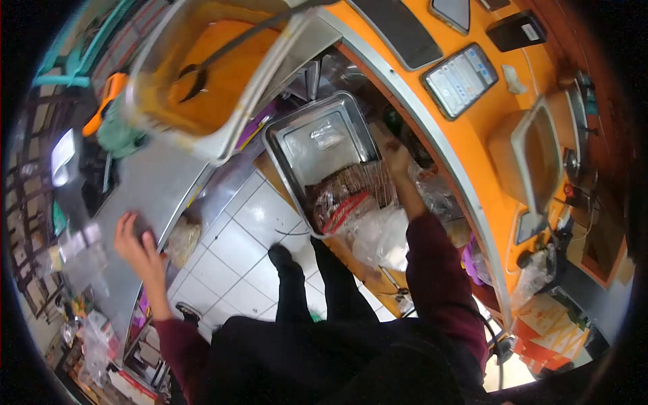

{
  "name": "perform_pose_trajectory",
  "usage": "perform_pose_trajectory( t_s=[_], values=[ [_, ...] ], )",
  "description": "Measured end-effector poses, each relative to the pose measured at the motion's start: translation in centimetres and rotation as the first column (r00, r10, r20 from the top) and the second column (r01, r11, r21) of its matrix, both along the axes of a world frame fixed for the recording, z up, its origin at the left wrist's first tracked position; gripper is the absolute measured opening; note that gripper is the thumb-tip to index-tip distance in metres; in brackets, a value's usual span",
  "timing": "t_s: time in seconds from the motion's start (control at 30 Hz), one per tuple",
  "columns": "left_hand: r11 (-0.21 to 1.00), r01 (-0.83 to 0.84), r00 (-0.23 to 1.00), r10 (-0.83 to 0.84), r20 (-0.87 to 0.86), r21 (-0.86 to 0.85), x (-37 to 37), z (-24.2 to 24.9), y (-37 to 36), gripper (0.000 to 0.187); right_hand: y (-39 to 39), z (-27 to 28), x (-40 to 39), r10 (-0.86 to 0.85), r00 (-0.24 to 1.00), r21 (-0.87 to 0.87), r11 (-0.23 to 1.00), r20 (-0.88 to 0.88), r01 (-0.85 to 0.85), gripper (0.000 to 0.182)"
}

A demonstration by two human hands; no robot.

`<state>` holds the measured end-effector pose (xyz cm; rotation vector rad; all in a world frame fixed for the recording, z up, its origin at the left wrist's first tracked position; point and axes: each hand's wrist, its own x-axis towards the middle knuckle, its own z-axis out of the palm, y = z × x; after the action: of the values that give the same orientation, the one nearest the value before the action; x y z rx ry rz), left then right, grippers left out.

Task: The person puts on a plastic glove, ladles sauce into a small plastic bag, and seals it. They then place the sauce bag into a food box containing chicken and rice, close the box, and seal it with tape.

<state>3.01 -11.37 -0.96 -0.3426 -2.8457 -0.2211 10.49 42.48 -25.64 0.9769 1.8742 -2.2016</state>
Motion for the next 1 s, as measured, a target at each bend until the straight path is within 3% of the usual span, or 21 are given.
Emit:
perform_pose_trajectory(
  t_s=[0.03, 0.07, 0.1, 0.17, 0.27, 0.7, 1.0],
  values=[
    [1.000, -0.013, 1.000, 0.013, 0.001, -0.017, 0.1, -0.1, 0.2, 0.044, 2.6, -2.7, 1.6, -0.097, 0.995, -0.399, 0.913, -0.015, 0.084, 0.015],
    [0.999, -0.023, 1.000, 0.023, -0.006, -0.032, 0.0, -0.3, 0.7, 0.047, 4.4, -5.1, 1.3, -0.168, 0.985, -0.478, 0.862, 0.042, 0.167, 0.015],
    [0.998, -0.025, 1.000, 0.026, 0.002, -0.064, 0.0, -0.3, 0.8, 0.048, 5.3, -7.2, 0.1, -0.213, 0.971, -0.220, 0.947, 0.113, 0.233, 0.015],
    [0.996, -0.026, 1.000, 0.026, -0.003, -0.081, -0.2, -0.6, 1.0, 0.051, 6.5, -10.9, -2.9, -0.289, 0.930, 0.104, 0.957, 0.227, 0.272, 0.015],
    [0.996, -0.047, 0.999, 0.048, 0.004, -0.076, 0.1, -1.3, 0.4, 0.054, 6.6, -13.7, -6.5, -0.307, 0.918, 0.217, 0.942, 0.249, 0.256, 0.015],
    [0.986, -0.084, 0.996, 0.081, -0.024, -0.145, 0.6, -1.6, -1.0, 0.059, 6.0, -15.9, -7.3, -0.359, 0.906, 0.220, 0.924, 0.224, 0.311, 0.017],
    [0.995, -0.050, 0.999, 0.050, -0.005, -0.088, -0.1, -0.8, 1.5, 0.052, 10.4, -11.2, 0.4, -0.576, 0.816, 0.059, 0.817, 0.047, 0.573, 0.019]
  ],
)
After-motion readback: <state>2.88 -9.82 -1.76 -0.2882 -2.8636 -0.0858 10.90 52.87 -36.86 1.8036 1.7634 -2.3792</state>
